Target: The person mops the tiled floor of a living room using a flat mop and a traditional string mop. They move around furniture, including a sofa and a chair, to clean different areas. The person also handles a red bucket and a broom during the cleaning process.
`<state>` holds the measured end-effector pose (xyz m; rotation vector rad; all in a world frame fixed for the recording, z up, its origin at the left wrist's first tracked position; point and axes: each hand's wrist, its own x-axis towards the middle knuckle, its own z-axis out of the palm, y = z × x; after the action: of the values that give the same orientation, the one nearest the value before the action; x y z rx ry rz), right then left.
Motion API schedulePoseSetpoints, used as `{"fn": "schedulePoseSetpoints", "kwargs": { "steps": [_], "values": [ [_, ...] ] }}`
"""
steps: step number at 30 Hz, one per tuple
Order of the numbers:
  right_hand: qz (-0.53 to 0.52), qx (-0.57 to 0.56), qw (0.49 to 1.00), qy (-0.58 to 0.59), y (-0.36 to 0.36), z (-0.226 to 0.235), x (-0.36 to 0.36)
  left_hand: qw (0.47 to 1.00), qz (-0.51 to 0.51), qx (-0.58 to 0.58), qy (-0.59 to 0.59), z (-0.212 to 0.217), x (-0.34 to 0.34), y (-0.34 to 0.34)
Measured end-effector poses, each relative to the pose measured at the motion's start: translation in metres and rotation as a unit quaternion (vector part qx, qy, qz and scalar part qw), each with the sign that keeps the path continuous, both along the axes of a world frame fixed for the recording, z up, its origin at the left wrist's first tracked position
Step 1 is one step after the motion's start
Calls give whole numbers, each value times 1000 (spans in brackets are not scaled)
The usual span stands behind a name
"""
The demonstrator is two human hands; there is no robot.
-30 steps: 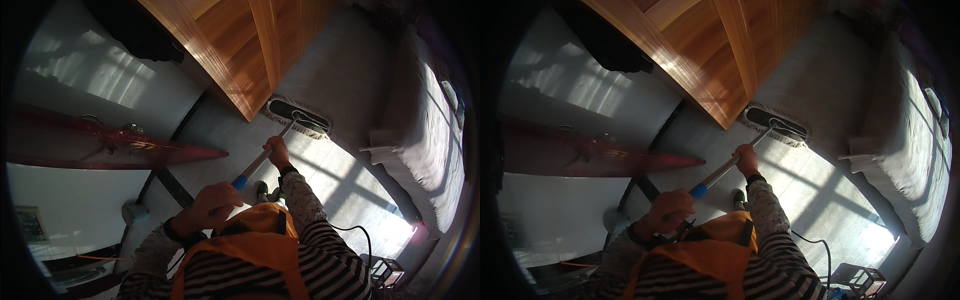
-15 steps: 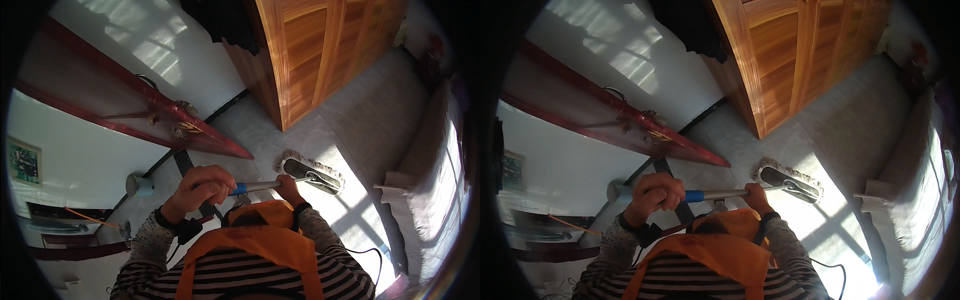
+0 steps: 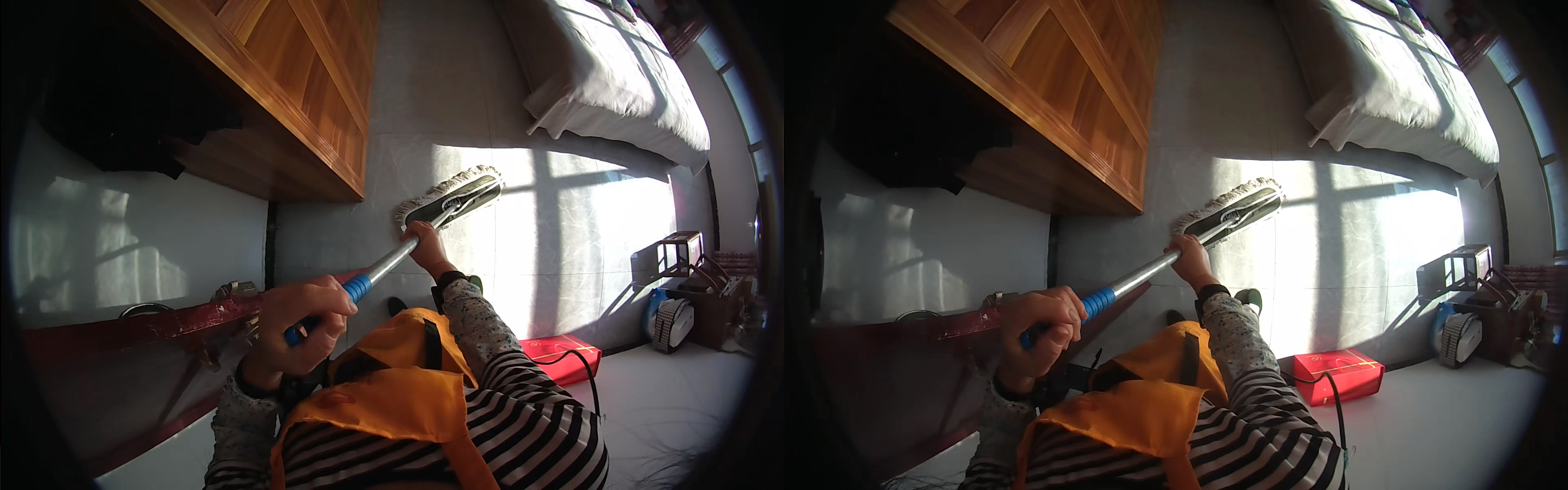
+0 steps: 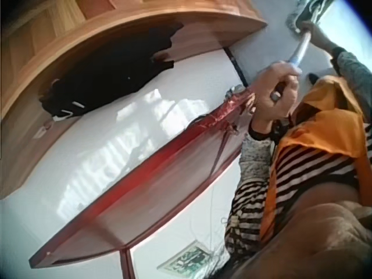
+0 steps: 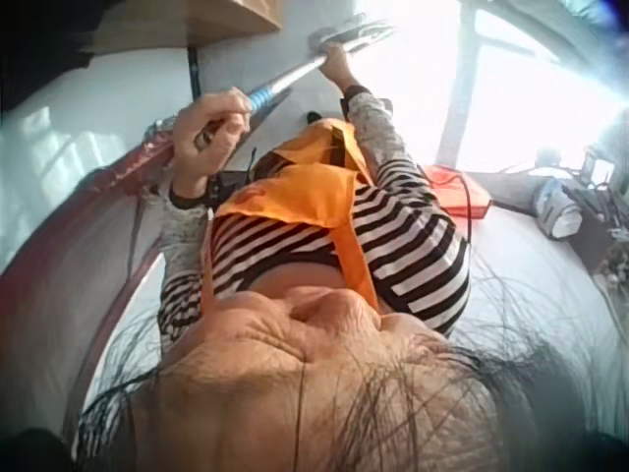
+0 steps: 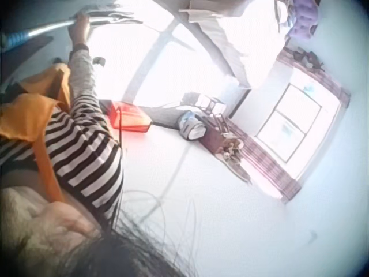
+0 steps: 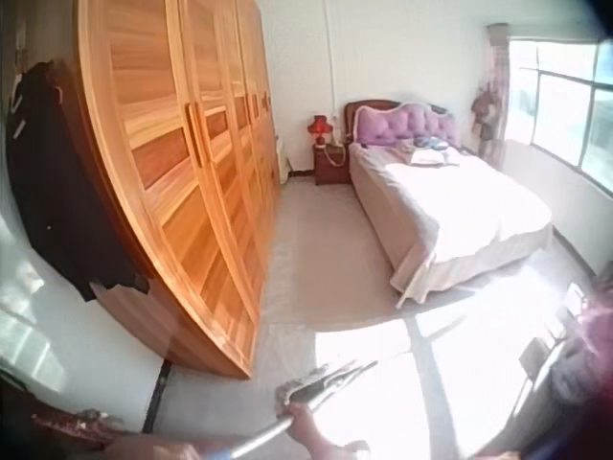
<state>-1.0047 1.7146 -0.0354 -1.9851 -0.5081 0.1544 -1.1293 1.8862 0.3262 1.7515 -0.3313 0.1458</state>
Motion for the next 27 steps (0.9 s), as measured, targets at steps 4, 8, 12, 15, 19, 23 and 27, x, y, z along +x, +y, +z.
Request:
{"fn": "schedulePoseSetpoints", "kwargs": {
  "steps": [4,8,12,15,19,23,27],
  "values": [
    [-58,-11,998,7,6,7,-30,997,-52,-29,-41,1,-4,9],
    [-88,-45,995,16,-19,17,-64,989,-115,-88,-39,4,-19,8],
    [-106,-53,993,17,-51,35,-108,984,-175,-19,-10,16,-71,-17],
    [-136,-41,988,-64,-66,45,-94,967,-235,23,-98,23,-86,-26],
    [-197,-37,978,-59,-80,77,-110,947,-293,30,-129,37,-97,-24],
    [-212,-59,959,-177,-109,85,-62,924,-331,69,-180,42,-86,-33],
    [-319,-146,917,-189,-150,104,-30,953,-264,3,-147,5,-52,-55]
  ]
}}
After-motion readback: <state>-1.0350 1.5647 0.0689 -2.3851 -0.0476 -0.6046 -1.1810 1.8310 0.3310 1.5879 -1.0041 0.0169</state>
